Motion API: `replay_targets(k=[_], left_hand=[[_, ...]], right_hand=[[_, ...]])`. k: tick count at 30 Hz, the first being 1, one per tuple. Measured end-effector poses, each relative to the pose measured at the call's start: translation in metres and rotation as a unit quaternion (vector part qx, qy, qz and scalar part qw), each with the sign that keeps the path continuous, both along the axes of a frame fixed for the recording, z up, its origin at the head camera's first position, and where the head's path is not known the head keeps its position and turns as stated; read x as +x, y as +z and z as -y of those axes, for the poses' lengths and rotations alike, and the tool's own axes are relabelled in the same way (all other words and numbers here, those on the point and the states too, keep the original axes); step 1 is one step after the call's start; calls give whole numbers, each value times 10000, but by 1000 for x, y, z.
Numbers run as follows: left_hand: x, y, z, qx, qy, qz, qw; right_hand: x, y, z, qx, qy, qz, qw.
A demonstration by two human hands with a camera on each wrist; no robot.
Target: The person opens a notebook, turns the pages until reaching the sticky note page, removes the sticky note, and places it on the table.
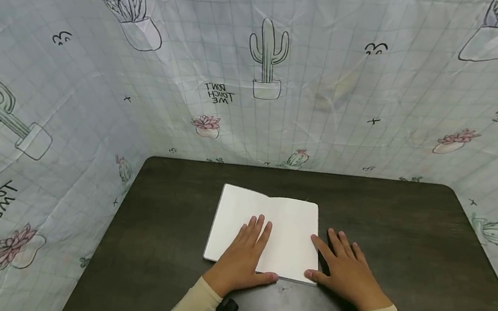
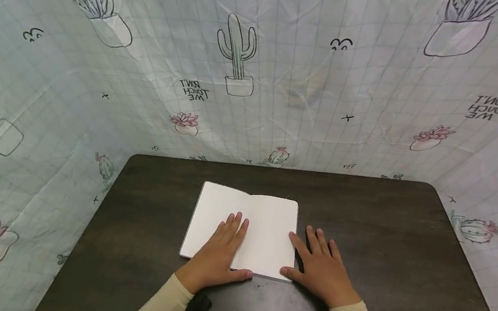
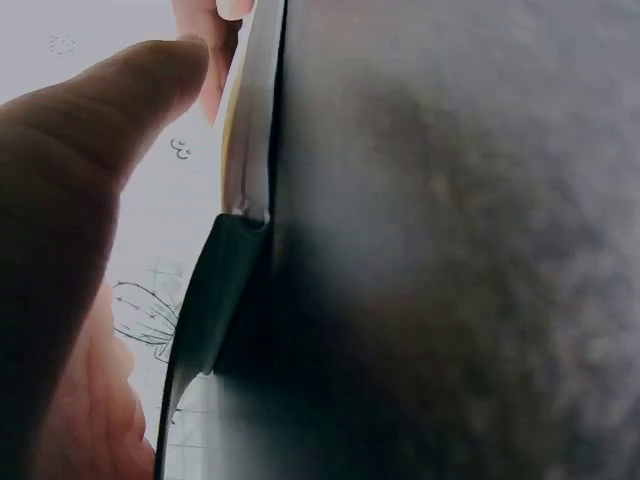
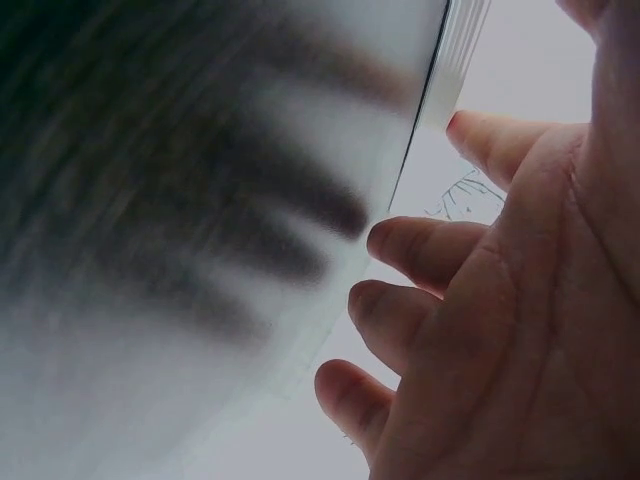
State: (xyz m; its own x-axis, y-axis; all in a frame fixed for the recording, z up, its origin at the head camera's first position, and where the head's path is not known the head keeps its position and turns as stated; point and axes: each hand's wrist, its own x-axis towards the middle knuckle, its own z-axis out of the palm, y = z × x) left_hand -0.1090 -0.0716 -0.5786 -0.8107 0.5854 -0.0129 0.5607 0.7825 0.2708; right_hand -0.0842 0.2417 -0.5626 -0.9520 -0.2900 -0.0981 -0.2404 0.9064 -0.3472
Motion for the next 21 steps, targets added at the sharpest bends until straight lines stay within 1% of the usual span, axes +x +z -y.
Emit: replay_targets(k=[4,8,12,21], left_hand=[[4,-5,0,33,63,271,9996],[6,-7,-1,38,92,437,9990],[6,-8,-2,21,113,451,9989],[6,-11,-4,-61,137,326,9994]], right_hand=[[1,-2,1,47,-6,-17,10000],[1,-3,1,66,-2,-53,10000],[0,-2,1,48,7,-57,10000],[1,-1,2,34,51,-141,9999]])
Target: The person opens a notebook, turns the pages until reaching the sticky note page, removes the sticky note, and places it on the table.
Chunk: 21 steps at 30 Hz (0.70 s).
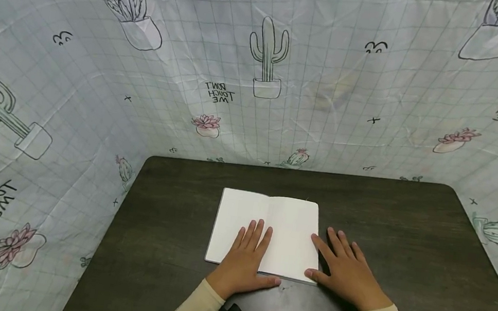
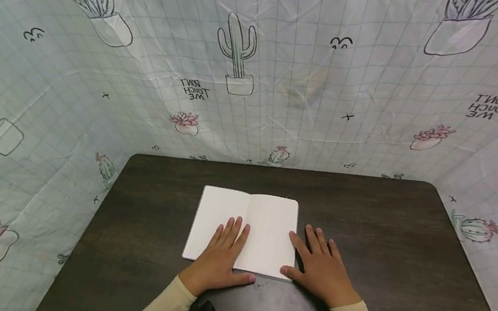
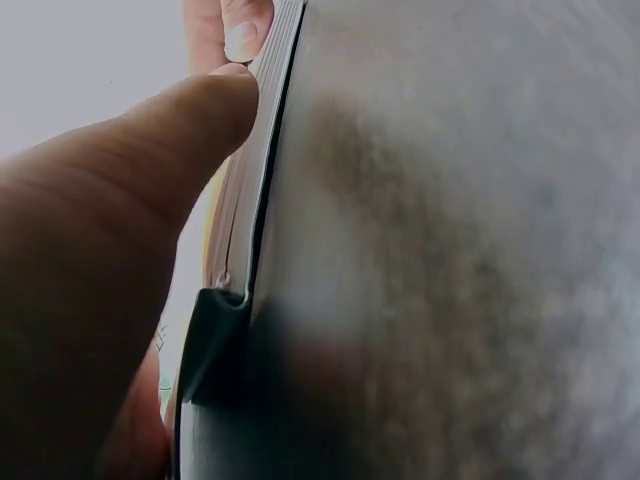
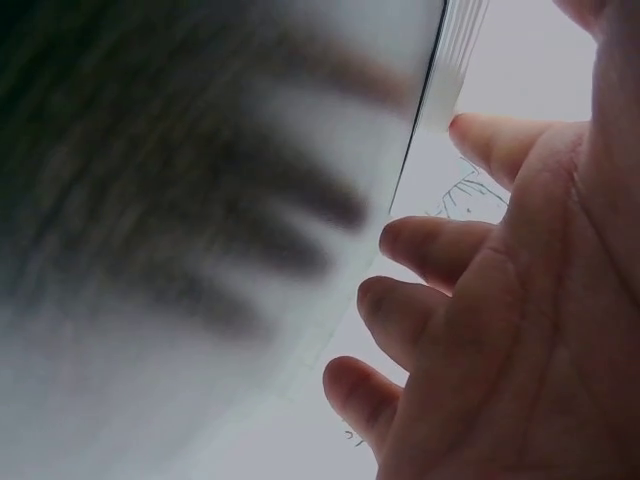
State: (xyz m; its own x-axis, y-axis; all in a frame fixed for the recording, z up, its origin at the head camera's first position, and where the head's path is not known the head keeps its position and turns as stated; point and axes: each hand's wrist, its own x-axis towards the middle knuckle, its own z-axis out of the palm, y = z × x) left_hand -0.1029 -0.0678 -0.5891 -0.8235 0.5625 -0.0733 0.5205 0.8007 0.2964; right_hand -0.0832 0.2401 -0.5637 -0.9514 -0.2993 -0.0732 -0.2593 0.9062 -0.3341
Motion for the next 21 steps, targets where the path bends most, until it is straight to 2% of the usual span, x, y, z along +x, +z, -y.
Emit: replay_targets(k=[11,21], left_hand=[[2,3,-3,-170,25,-131,9998],[2,2,-5,-183,64,-155,9997]], right_hand=[[2,0,-6,40,44,-107,9999],[-1,2,-10,43,24,5,10000]])
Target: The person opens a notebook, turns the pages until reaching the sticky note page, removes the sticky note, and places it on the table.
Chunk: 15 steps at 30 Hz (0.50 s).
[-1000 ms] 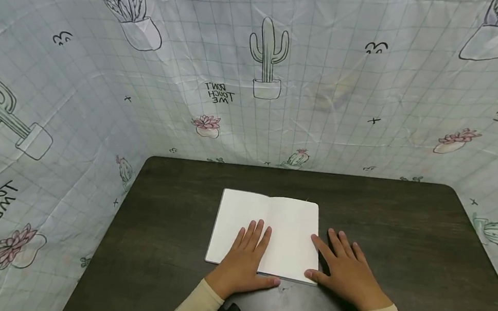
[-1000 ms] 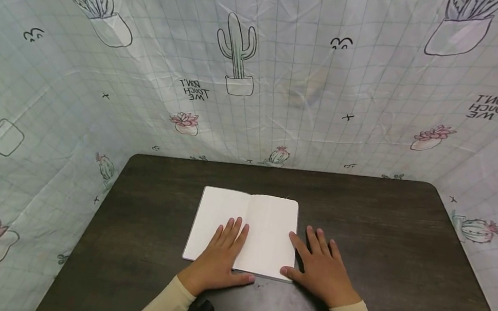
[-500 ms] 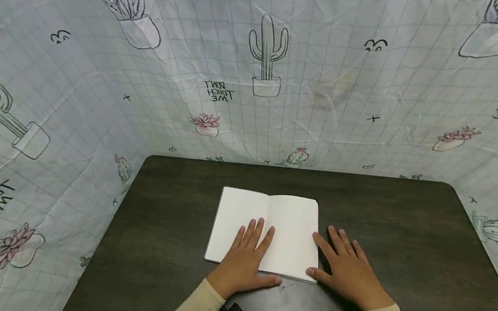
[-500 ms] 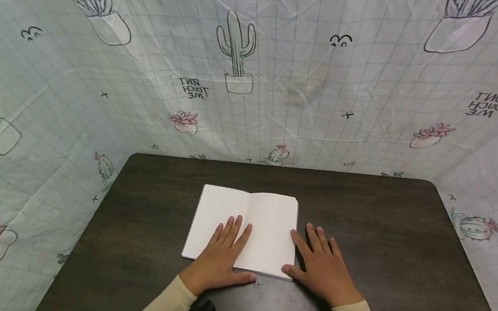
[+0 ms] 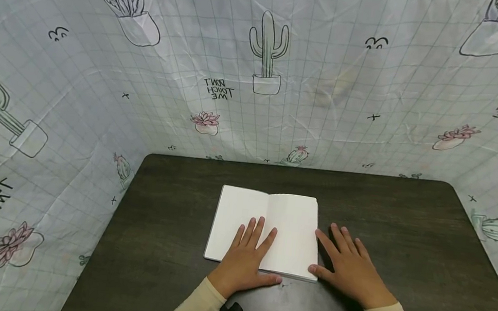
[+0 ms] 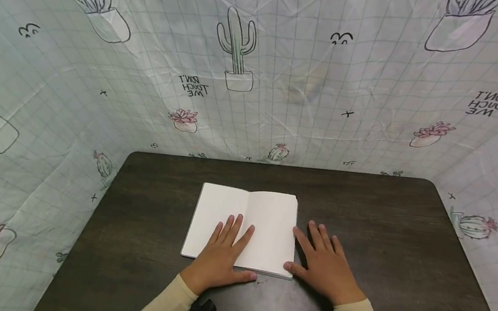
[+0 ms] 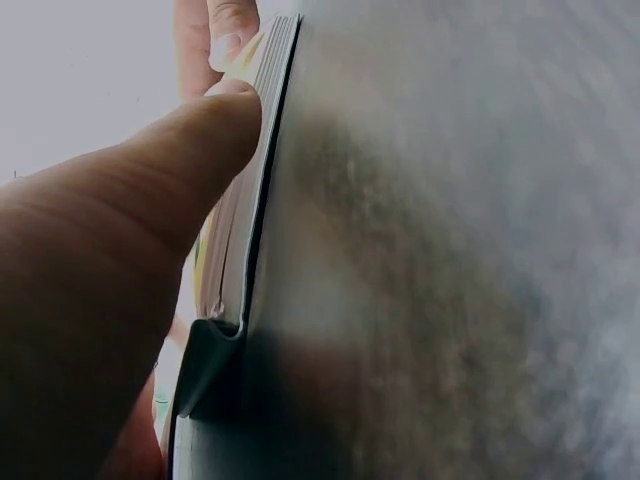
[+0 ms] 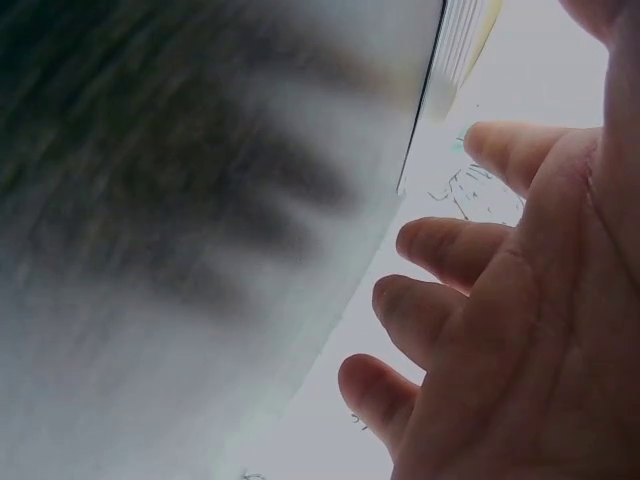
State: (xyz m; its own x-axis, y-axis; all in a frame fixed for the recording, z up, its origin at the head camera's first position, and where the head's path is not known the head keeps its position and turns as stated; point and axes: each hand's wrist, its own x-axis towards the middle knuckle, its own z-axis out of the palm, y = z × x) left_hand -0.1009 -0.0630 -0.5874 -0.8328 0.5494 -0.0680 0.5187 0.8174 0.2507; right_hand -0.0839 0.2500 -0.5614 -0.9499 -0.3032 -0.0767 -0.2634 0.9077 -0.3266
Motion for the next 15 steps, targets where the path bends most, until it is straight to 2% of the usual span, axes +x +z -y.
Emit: replay_targets(k=[9,15], left_hand=[[0,-1,-1,-69,35,-149,9999],[0,-1,0,-5,13,-209,9998]], right_hand=[[2,6,0,4,-57,-118,9999],[3,8,-1,-13,-131,-42,9999]])
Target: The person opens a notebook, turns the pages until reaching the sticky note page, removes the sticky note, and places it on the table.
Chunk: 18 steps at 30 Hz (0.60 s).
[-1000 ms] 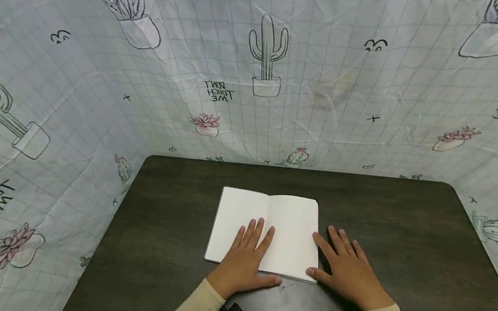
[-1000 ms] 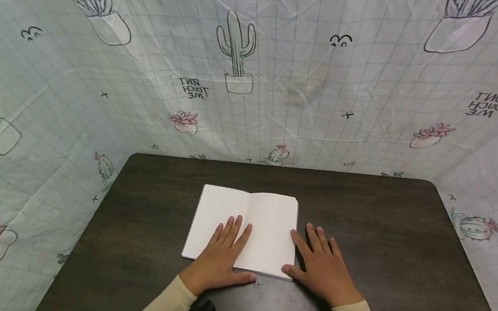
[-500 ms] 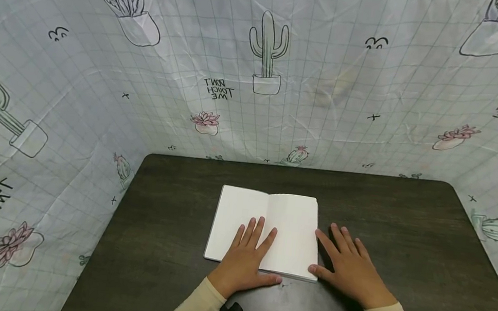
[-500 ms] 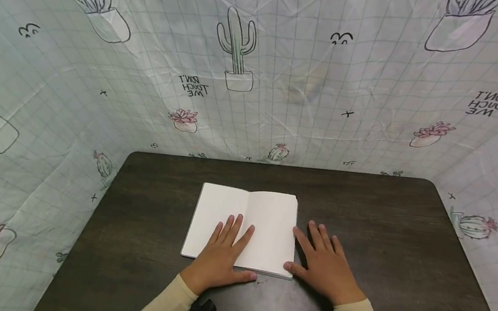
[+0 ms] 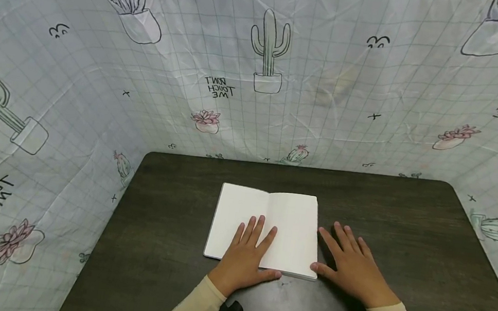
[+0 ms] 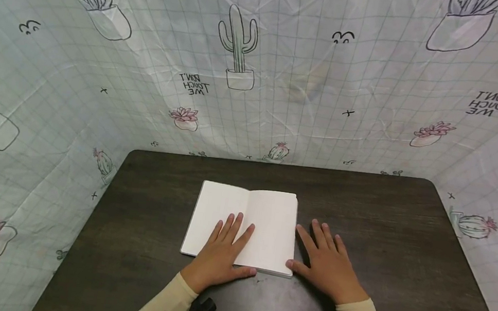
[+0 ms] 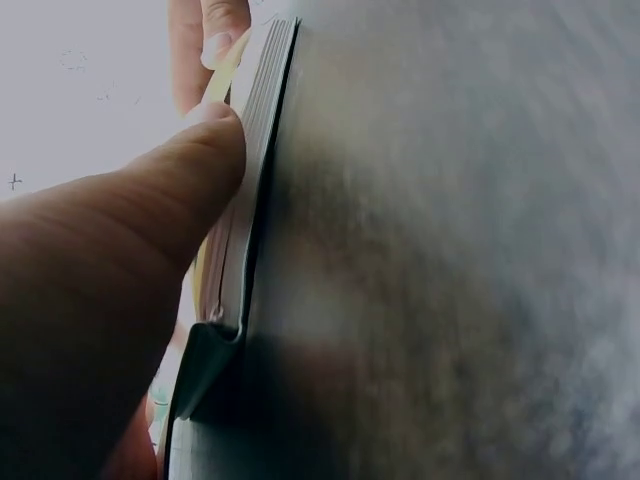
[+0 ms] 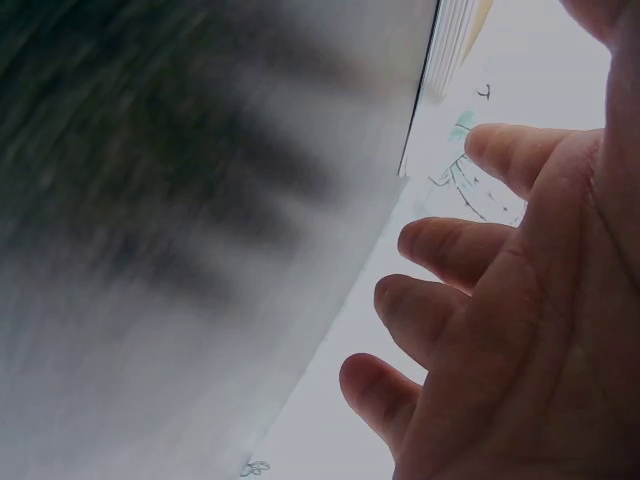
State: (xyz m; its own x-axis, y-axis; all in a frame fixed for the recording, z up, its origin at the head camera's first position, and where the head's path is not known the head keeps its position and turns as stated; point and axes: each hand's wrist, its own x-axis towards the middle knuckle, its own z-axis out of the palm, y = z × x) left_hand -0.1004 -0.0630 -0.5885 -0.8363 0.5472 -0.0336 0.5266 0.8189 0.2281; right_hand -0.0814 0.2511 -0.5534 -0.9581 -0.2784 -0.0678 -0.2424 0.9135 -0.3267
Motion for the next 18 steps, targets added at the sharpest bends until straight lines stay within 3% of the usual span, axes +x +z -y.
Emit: replay_targets(k=[18], left_hand=[[4,1,2,89,-102,-40,9999]], right_hand=[[-1,-8,-9,15,-16,60,10000]])
